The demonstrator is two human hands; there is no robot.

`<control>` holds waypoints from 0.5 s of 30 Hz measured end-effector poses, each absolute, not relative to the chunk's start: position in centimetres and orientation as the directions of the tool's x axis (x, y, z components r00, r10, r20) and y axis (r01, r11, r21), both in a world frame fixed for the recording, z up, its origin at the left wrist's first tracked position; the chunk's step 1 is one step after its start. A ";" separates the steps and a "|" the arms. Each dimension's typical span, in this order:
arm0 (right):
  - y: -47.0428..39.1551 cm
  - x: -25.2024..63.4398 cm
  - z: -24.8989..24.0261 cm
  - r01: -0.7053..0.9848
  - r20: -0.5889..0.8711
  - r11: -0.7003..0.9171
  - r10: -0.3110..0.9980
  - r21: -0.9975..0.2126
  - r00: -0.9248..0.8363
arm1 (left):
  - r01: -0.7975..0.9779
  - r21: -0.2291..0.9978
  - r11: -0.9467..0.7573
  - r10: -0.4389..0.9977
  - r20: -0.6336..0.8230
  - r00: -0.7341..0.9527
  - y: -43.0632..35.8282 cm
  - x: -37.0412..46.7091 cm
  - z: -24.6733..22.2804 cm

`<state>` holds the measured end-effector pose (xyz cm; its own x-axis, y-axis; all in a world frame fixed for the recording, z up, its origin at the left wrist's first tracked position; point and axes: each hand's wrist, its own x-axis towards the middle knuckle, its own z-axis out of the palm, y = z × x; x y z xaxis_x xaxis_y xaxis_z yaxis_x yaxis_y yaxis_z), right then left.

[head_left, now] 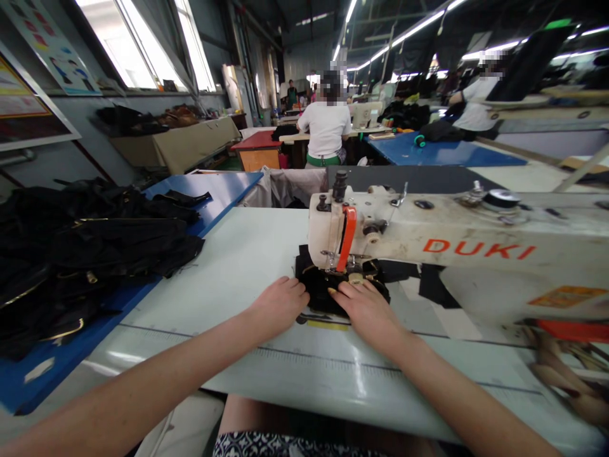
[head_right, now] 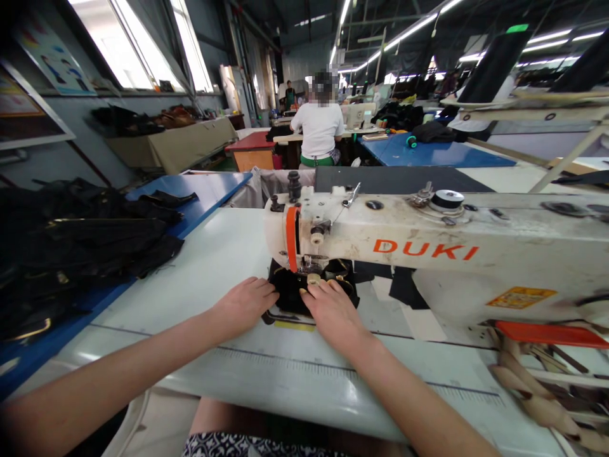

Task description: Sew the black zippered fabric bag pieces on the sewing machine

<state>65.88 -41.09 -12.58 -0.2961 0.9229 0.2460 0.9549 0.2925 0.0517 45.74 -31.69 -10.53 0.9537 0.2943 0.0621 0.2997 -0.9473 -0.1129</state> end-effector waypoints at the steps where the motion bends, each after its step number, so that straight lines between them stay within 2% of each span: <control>1: -41.1 65.9 -12.6 0.957 0.249 0.286 0.924 0.054 -0.291 | 0.327 -0.042 -0.944 0.322 0.097 0.942 -31.8 45.6 -10.5; 3: -41.2 66.0 -12.7 0.960 0.252 0.276 0.927 0.043 -0.278 | 0.397 0.185 -0.899 0.430 0.194 0.882 -32.0 45.3 -10.6; 6: -41.7 65.6 -12.4 0.963 0.280 0.268 0.926 -0.014 -0.254 | 0.429 0.598 -0.677 0.668 0.254 0.699 -32.7 45.0 -10.6; 8: -42.1 65.0 -12.0 0.954 0.323 0.293 0.911 -0.069 -0.257 | 0.414 0.744 -0.525 0.784 0.234 0.574 -33.2 44.6 -10.4; 11: -42.3 64.0 -11.5 0.930 0.351 0.349 0.891 -0.118 -0.289 | 0.420 0.774 -0.474 0.849 0.274 0.452 -33.8 43.6 -10.1; 15: -41.7 63.1 -11.6 0.933 0.295 0.349 0.904 -0.091 -0.309 | 0.385 0.712 -0.588 0.797 0.426 0.428 -34.3 42.1 -10.0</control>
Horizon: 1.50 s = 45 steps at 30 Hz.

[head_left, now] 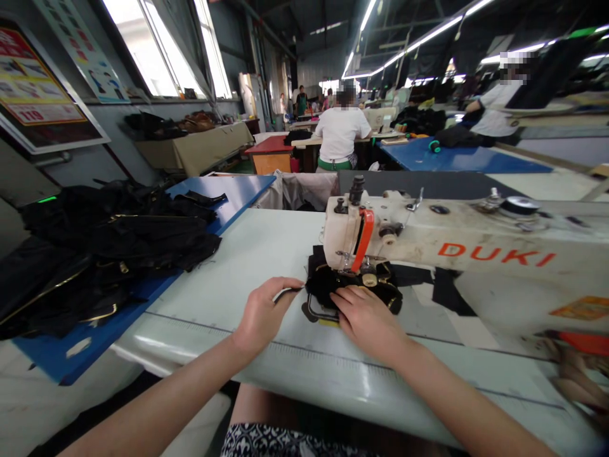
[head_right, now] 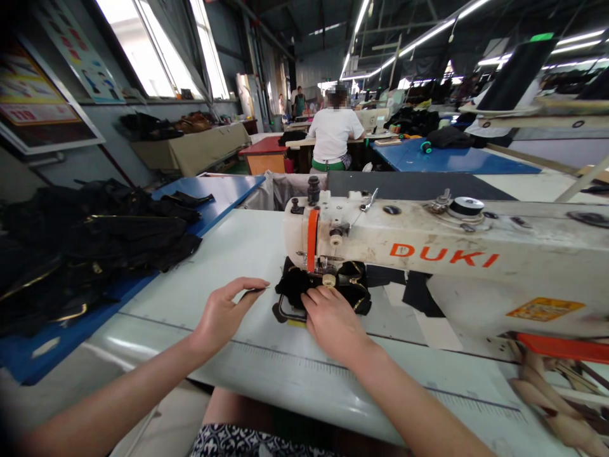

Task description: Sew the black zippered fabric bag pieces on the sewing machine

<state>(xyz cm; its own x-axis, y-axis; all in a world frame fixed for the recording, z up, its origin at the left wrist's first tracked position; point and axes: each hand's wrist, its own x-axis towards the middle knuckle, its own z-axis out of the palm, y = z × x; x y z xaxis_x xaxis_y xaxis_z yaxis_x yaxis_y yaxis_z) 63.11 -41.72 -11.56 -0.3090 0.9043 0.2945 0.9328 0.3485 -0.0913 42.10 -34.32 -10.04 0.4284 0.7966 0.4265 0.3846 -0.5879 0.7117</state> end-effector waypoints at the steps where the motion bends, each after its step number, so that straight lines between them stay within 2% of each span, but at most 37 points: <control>1: -41.5 63.0 -11.7 0.934 0.286 0.345 0.907 -0.090 -0.308 | 0.385 0.679 -0.625 0.772 0.465 0.434 -34.4 41.8 -10.2; 4: -41.0 63.2 -12.2 0.930 0.302 0.316 0.919 -0.188 -0.252 | 0.427 0.540 -0.725 0.688 0.533 0.494 -34.6 41.6 -11.2; 7: -40.4 64.0 -12.3 0.894 0.285 0.172 0.957 -0.413 -0.052 | 0.439 0.329 -0.836 0.548 0.536 0.642 -34.6 42.4 -12.6; 10: -39.5 65.2 -12.2 0.805 0.204 0.046 0.974 -0.591 0.094 | 0.407 0.137 -0.903 0.421 0.465 0.778 -34.0 44.1 -13.8; 13: -38.8 65.9 -12.2 0.748 0.174 0.025 0.977 -0.663 0.121 | 0.443 0.080 -0.893 0.435 0.408 0.803 -33.1 46.0 -14.5; 15: -38.6 66.1 -12.3 0.734 0.157 0.004 0.978 -0.680 0.140 | 0.461 0.115 -0.880 0.468 0.376 0.800 -32.6 46.7 -14.5; 18: -38.6 66.1 -12.5 0.709 0.147 -0.010 0.976 -0.705 0.160 | 0.445 0.234 -0.865 0.502 0.346 0.793 -32.5 47.0 -14.4; 22: -38.7 66.1 -12.5 0.703 0.160 0.009 0.976 -0.711 0.149 | 0.350 0.329 -0.877 0.461 0.373 0.805 -32.6 46.1 -14.3; 26: -38.9 65.9 -12.4 0.718 0.135 0.003 0.983 -0.696 0.127 | 0.297 0.291 -0.910 0.394 0.378 0.838 -32.6 45.3 -14.2; 32: -39.5 65.5 -12.2 0.740 0.118 0.040 0.992 -0.671 0.053 | 0.279 0.160 -0.947 0.319 0.362 0.876 -32.3 45.3 -14.6; 39: -39.9 65.1 -12.5 0.761 0.201 0.144 0.979 -0.632 -0.019 | 0.276 0.116 -0.954 0.299 0.363 0.882 -32.2 45.2 -14.7; 45: -40.9 64.7 -13.5 0.821 0.333 0.262 0.938 -0.506 -0.094 | 0.283 0.134 -0.950 0.312 0.330 0.891 -32.5 45.0 -14.4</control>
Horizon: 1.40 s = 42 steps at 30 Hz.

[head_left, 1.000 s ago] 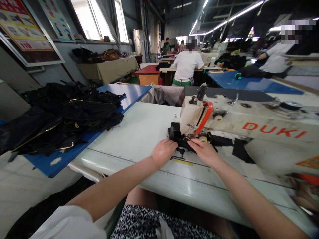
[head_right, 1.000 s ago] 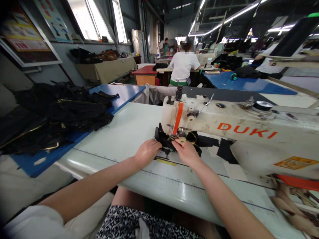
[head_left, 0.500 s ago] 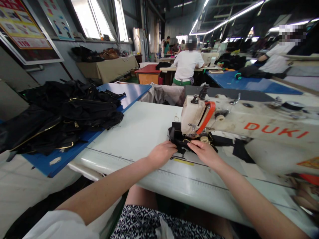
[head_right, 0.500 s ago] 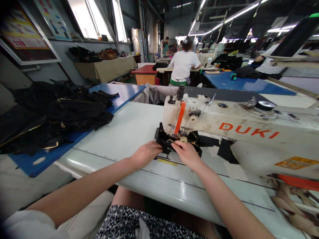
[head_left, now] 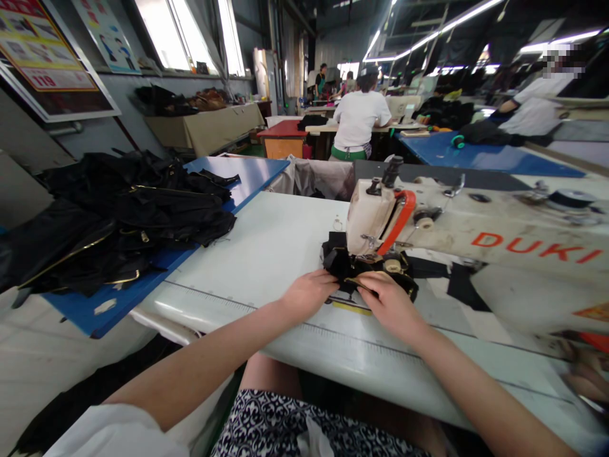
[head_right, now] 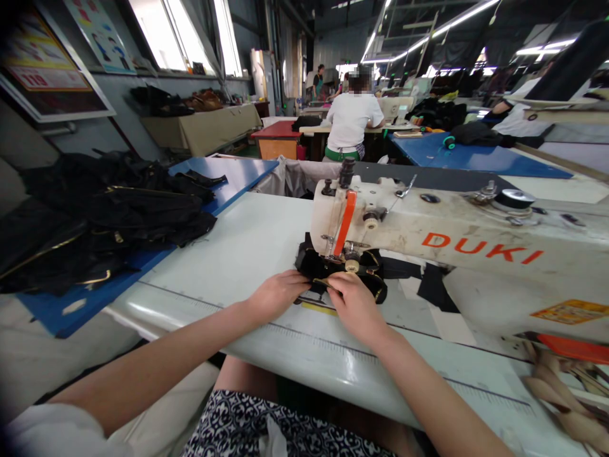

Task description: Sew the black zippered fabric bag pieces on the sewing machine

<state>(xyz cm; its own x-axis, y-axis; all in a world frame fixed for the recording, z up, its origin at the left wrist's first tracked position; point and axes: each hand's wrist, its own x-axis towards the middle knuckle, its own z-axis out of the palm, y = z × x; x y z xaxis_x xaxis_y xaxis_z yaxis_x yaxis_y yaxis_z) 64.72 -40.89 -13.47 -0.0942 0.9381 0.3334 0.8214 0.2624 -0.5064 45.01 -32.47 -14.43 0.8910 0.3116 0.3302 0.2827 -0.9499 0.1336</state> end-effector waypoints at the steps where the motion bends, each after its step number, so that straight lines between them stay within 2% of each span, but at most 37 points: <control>1: -41.1 64.7 -13.6 0.830 0.349 0.280 0.931 -0.483 -0.110 | 0.284 0.137 -0.949 0.314 0.328 0.891 -32.5 45.0 -14.4; 9: -41.8 64.4 -13.4 0.902 0.339 0.348 0.906 -0.255 -0.254 | 0.288 0.155 -0.945 0.322 0.280 0.904 -32.6 44.6 -14.0; 14: -41.8 64.6 -13.5 0.932 0.309 0.342 0.905 -0.121 -0.292 | 0.307 0.125 -0.944 0.329 0.245 0.912 -32.8 44.8 -13.9; 24: -41.0 64.8 -14.0 0.935 0.341 0.317 0.906 -0.158 -0.249 | 0.291 0.128 -0.948 0.314 0.240 0.918 -32.0 44.9 -13.7; 32: -41.4 64.6 -13.9 0.944 0.323 0.317 0.906 -0.091 -0.273 | 0.287 0.136 -0.948 0.313 0.253 0.915 -32.1 44.6 -14.0; 42: -41.5 64.5 -13.9 0.955 0.340 0.288 0.907 -0.065 -0.251 | 0.295 0.147 -0.944 0.325 0.256 0.911 -32.3 44.8 -14.1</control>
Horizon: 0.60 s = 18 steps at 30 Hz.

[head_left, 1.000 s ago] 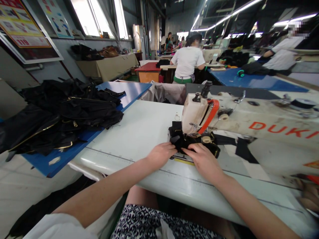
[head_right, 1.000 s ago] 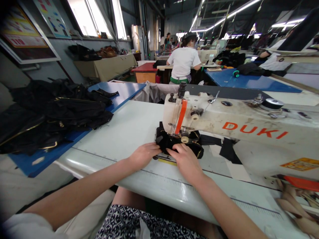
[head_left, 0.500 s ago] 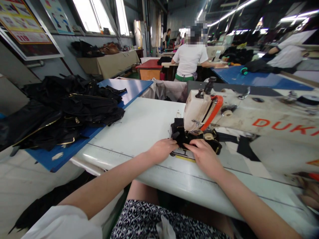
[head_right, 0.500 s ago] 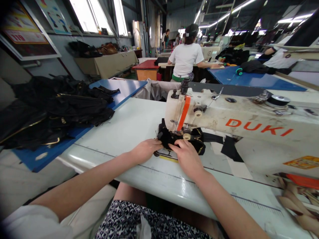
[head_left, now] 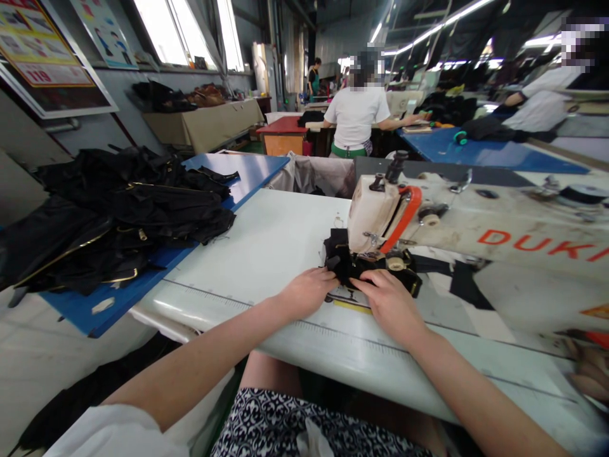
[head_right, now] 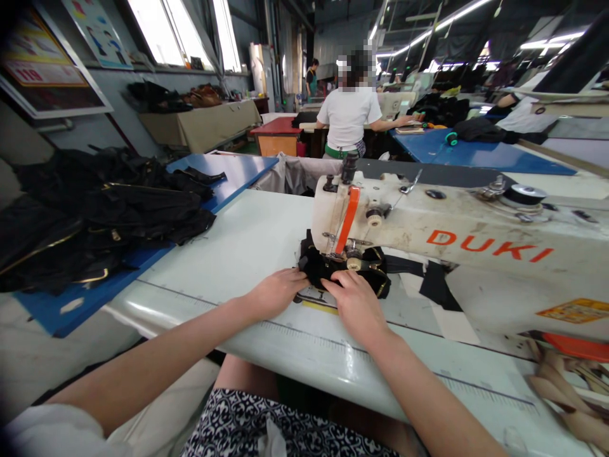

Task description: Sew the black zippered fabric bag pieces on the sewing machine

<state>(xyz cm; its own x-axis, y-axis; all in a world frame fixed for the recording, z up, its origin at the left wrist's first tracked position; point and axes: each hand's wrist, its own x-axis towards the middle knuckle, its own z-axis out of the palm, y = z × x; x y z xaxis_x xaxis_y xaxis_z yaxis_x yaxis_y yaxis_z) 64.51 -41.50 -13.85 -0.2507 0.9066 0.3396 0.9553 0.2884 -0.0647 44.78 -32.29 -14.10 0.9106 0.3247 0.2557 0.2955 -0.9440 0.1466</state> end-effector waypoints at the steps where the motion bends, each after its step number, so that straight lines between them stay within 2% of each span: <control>1: -41.5 64.5 -13.9 0.957 0.336 0.284 0.908 -0.057 -0.250 | 0.295 0.148 -0.944 0.324 0.256 0.911 -32.3 44.8 -14.1; 8: -41.5 64.4 -13.6 0.955 0.304 0.295 0.911 -0.008 -0.279 | 0.296 0.127 -0.947 0.320 0.269 0.908 -32.0 44.7 -14.8; 13: -41.8 64.0 -13.1 0.963 0.293 0.270 0.921 -0.008 -0.256 | 0.239 0.103 -0.966 0.259 0.452 0.853 -33.0 43.6 -13.7; 15: -41.9 63.9 -13.0 0.964 0.294 0.265 0.923 -0.023 -0.246 | 0.194 0.052 -0.980 0.193 0.517 0.834 -33.3 43.7 -13.0; 18: -41.9 63.7 -12.9 0.963 0.314 0.265 0.919 -0.042 -0.239 | 0.173 -0.061 -0.983 0.125 0.469 0.874 -32.9 44.8 -12.5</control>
